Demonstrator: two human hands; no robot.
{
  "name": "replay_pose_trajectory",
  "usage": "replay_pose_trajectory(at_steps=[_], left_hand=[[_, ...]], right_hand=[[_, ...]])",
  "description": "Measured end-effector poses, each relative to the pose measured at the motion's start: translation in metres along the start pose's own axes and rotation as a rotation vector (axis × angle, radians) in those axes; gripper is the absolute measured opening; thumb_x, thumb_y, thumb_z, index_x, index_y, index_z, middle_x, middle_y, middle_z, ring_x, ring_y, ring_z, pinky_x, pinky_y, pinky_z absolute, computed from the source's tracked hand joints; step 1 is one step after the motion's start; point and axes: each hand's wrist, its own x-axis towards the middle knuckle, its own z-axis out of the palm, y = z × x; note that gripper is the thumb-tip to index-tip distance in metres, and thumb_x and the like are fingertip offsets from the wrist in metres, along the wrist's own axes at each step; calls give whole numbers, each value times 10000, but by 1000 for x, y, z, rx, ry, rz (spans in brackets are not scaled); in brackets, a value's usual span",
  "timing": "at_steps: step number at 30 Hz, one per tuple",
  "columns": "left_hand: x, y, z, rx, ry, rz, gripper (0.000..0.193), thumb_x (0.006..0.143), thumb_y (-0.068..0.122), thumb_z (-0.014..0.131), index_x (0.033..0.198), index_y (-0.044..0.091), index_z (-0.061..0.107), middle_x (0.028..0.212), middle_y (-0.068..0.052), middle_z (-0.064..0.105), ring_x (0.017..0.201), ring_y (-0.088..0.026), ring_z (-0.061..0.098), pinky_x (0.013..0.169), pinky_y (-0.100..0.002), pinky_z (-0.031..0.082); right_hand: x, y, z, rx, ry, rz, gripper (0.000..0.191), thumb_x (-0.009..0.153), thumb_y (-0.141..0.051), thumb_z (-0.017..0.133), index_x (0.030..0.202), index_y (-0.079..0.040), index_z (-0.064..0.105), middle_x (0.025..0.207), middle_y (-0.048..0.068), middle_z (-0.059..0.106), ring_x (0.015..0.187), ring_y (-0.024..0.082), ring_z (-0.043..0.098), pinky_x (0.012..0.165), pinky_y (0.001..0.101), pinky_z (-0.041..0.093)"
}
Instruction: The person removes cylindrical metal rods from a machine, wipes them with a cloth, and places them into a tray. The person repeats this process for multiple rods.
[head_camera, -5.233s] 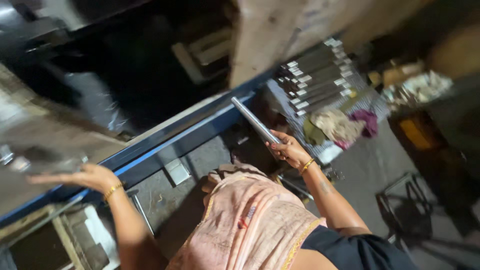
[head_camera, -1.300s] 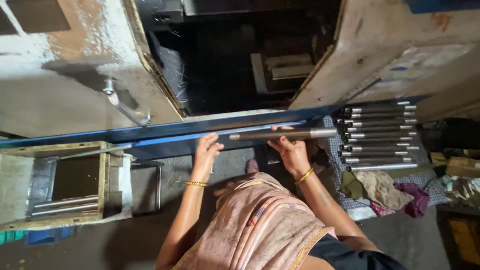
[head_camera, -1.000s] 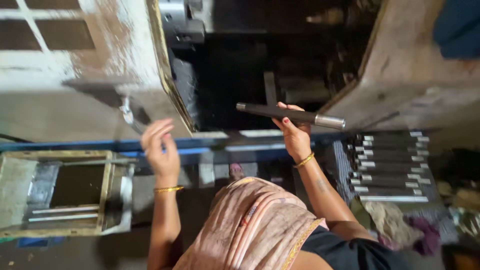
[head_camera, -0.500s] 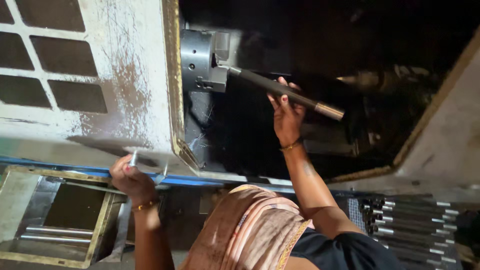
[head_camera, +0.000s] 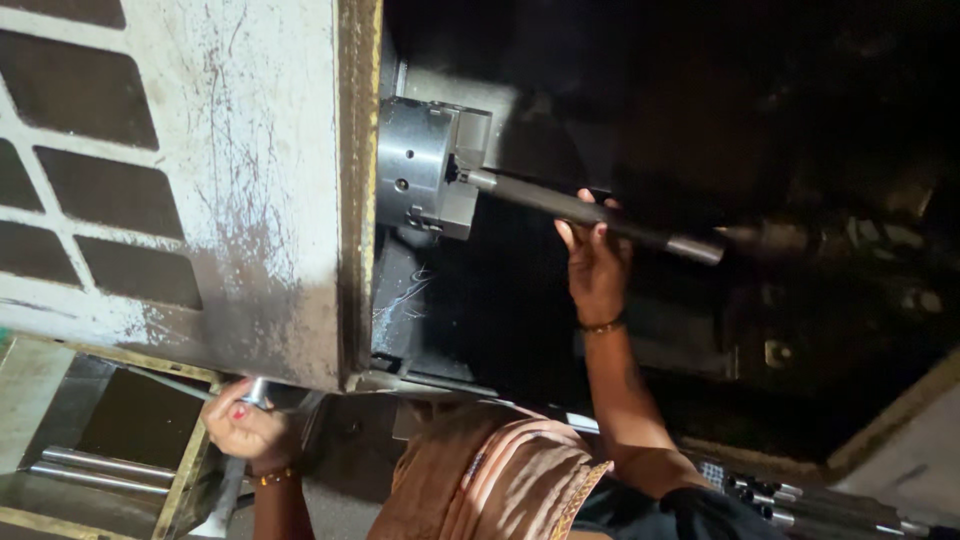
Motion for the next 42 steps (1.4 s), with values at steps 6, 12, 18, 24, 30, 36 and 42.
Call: replay_pose_trajectory(at_steps=[6,12,18,24,30,36,42], left_hand=[[-3,21,-5,135,-6,15,503,1177,422,457,1069,-38,628,1048,-172,653,885,-275,632,813,-359,507],[3,27,-3,67,-3,6,489,1145,397,452,1020,-45,622,1043,-170,627,964,-280,622,856,-357,498],[3,33,-6,98,-30,-31,484,1155,371,457,1030,-74,600,1035,-177,606,957,-289,601,852,-368,482],[3,24,-3,98,6,73,485,1161,351,423,1048,-74,627,1049,-212,629,963,-314,630,855,-376,516],[-1,14,-7,43,19,49,416,1151,312,423,1074,-60,594,1001,-169,632,841,-235,606,718,-299,500],[6,13,10,-111,141,87,321,1145,228,455,1054,-42,603,925,-163,600,683,-181,521,538,-271,416],[13,21,12,-70,32,129,351,1237,296,405,1138,-20,521,993,-162,588,863,-211,583,797,-327,496]], right_hand=[[21,19,-12,78,7,86,371,1016,-168,676,1370,-130,574,1506,168,556,1381,314,576,1179,523,489],[17,22,-14,69,66,106,385,1021,-161,654,1394,-123,569,1518,172,551,1370,311,571,1163,489,489],[21,26,-21,84,54,91,358,1010,-150,681,1357,-119,597,1510,162,564,1363,306,576,1178,508,466],[25,32,-29,57,44,79,311,1035,-168,669,1334,-101,615,1507,184,562,1384,298,584,1211,539,466],[23,32,-38,122,3,132,384,1043,-156,646,1418,-148,568,1568,142,512,1415,262,541,1219,495,403],[26,35,-42,107,-7,134,377,1056,-192,629,1424,-153,550,1573,140,503,1438,263,525,1225,525,415],[23,20,-34,91,-33,234,384,1042,-334,592,1399,-194,566,1564,69,495,1440,278,474,1217,599,349]])
